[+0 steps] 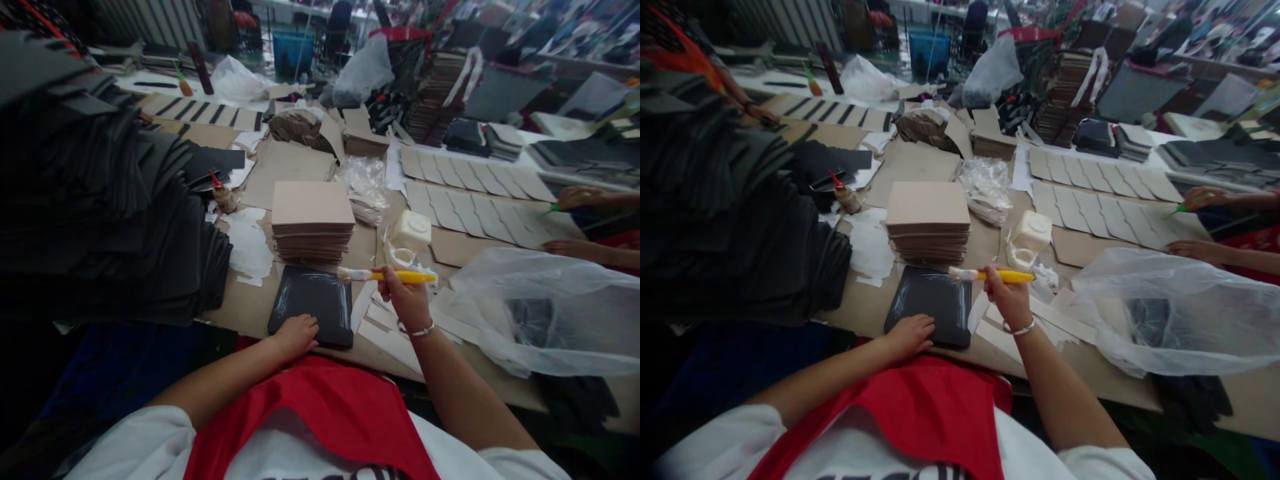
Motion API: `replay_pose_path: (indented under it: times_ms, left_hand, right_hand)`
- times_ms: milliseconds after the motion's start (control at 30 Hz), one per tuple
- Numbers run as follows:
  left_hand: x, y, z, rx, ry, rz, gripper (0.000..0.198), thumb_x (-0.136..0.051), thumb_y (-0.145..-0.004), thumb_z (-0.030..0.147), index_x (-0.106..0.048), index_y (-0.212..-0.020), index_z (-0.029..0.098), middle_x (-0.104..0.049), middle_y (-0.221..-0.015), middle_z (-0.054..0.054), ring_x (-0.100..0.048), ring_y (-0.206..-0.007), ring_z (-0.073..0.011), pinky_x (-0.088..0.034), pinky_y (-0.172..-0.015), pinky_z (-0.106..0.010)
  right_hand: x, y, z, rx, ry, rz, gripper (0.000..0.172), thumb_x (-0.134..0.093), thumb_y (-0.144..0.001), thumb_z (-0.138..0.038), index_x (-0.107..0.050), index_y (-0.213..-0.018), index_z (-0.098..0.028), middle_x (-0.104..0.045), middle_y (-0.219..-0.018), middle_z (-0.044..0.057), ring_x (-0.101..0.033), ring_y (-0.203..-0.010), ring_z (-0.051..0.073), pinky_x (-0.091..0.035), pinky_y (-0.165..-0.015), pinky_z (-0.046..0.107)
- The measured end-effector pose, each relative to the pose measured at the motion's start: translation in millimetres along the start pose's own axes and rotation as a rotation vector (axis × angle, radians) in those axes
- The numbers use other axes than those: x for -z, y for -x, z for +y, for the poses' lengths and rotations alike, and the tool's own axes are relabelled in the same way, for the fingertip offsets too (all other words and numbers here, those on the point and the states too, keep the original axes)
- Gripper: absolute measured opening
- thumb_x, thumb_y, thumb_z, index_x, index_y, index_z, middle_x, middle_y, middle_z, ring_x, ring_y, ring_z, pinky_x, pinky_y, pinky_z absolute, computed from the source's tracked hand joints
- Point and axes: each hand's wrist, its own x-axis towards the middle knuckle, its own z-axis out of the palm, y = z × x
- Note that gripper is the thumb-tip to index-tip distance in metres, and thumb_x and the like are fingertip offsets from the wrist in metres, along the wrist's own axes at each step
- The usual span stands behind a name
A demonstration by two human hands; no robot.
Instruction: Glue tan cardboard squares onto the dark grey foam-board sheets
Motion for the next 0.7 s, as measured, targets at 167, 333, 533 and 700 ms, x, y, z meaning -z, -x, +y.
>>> replay_pose_path:
  times_ms: [167,333,533,700]
  left_hand:
    - [18.9,-6.5,0.7,-0.009,-0.012,-0.074,0.027,-0.058,-0.080,0.038,-0.064,-0.093,0.015,-0.060,-0.101,-0.010,-0.055,-0.096,-0.0247,-0.050,-0.073,-0.033]
    - [18.4,-5.1,-2.9,0.006,-0.001,-0.067,0.027,-0.058,-0.080,0.040,-0.064,-0.093,0.017,-0.060,-0.100,-0.009,-0.053,-0.095,-0.0245,-0.050,-0.070,-0.032]
    - [17.2,-3.7,-6.1,0.004,0.030,-0.065,0.029,-0.058,-0.079,0.040,-0.064,-0.094,0.016,-0.060,-0.104,-0.010,-0.053,-0.098,-0.0260,-0.051,-0.070,-0.034]
    - [18.0,-3.3,2.3,0.008,0.032,-0.088,0.033,-0.057,-0.078,0.043,-0.064,-0.097,0.016,-0.062,-0.101,-0.012,-0.057,-0.095,-0.0275,-0.050,-0.071,-0.036]
  right_hand:
    - [-86.6,-41.1,7.3,-0.200,-0.065,-0.411,0.034,-0.059,-0.074,-0.053,-0.061,-0.074,-0.018,-0.051,-0.046,-0.005,-0.044,-0.034,0.008,-0.035,-0.032,0.020]
    - [-149.9,-60.4,50.6,-0.262,0.061,-0.462,0.030,-0.056,-0.077,-0.047,-0.059,-0.070,-0.018,-0.052,-0.047,-0.004,-0.049,-0.036,0.009,-0.038,-0.035,0.019]
    - [-138.4,-56.6,59.8,-0.071,0.184,-0.361,0.032,-0.049,-0.082,-0.048,-0.063,-0.083,-0.019,-0.061,-0.062,-0.001,-0.054,-0.045,0.010,-0.040,-0.044,0.019]
    - [-115.2,-17.0,19.1,0.285,0.296,-0.631,0.024,-0.054,-0.081,-0.041,-0.068,-0.078,-0.022,-0.069,-0.076,0.003,-0.062,-0.066,0.015,-0.046,-0.062,0.025]
